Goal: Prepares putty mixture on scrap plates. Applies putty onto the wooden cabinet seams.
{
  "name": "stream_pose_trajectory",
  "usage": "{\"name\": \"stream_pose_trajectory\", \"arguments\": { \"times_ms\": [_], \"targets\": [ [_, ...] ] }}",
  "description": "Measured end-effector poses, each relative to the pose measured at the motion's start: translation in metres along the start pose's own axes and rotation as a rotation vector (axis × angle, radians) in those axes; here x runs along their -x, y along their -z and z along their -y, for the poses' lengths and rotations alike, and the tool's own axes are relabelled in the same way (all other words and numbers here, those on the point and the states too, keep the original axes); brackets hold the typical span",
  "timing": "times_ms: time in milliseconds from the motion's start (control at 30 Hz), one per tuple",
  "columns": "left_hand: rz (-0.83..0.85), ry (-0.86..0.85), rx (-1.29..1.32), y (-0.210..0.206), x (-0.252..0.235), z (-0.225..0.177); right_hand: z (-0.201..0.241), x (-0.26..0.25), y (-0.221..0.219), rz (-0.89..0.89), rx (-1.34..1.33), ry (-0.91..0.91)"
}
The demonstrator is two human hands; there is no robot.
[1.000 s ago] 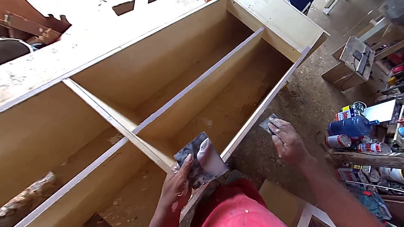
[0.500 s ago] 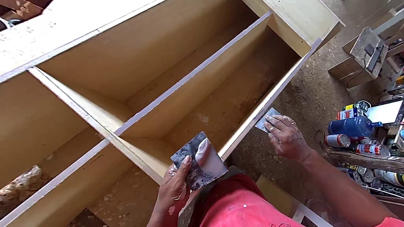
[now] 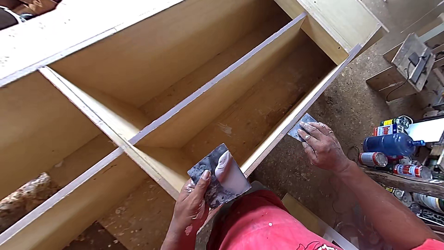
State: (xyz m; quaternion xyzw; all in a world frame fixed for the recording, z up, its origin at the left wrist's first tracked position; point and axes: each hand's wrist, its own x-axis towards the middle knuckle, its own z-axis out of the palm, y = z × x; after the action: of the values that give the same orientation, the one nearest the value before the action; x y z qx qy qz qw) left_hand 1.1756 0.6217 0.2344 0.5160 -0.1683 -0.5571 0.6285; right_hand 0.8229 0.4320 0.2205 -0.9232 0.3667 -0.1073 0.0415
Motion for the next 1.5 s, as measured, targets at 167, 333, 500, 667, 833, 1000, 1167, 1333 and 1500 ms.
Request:
{"name": "stream_pose_trajectory", "arguments": {
  "times_ms": [167,333,500,667,833,1000,1167,1333,1500],
  "targets": [
    [-0.012,0.000,-0.013,0.001,0.003,-0.002,-0.009,-0.017,-0.014,0.011,-0.024,0.023],
    [-0.021,-0.019,0.007,0.008,0.007,-0.004,-0.007,-0.001,0.008,0.049,-0.004,0.016],
    [-0.028,-0.013,0.015,0.014,0.010,-0.005,0.039,-0.004,-0.004,0.013,-0.045,0.000],
    [-0.014,-0.007,0.010,0.020,0.014,-0.011,0.046,0.000,-0.020,0.050,-0.026,-0.013],
    [0.002,-0.026,0.010,0.032,0.016,-0.013,0.056,0.010,-0.005,0.037,-0.008,-0.040],
    [0.045,-0.001,-0.002,0.038,0.016,-0.013,0.074,0.004,-0.030,0.028,-0.037,-0.026],
    [0.065,-0.014,-0.011,0.044,0.016,-0.018,0.072,0.028,-0.014,0.064,-0.012,-0.053],
    [0.059,0.010,-0.002,0.047,0.016,-0.017,0.086,0.017,-0.033,-0.084,-0.062,-0.018],
    [0.068,0.020,-0.003,0.046,0.020,-0.021,0.086,0.028,-0.057,-0.080,-0.085,-0.042]
  ]
}}
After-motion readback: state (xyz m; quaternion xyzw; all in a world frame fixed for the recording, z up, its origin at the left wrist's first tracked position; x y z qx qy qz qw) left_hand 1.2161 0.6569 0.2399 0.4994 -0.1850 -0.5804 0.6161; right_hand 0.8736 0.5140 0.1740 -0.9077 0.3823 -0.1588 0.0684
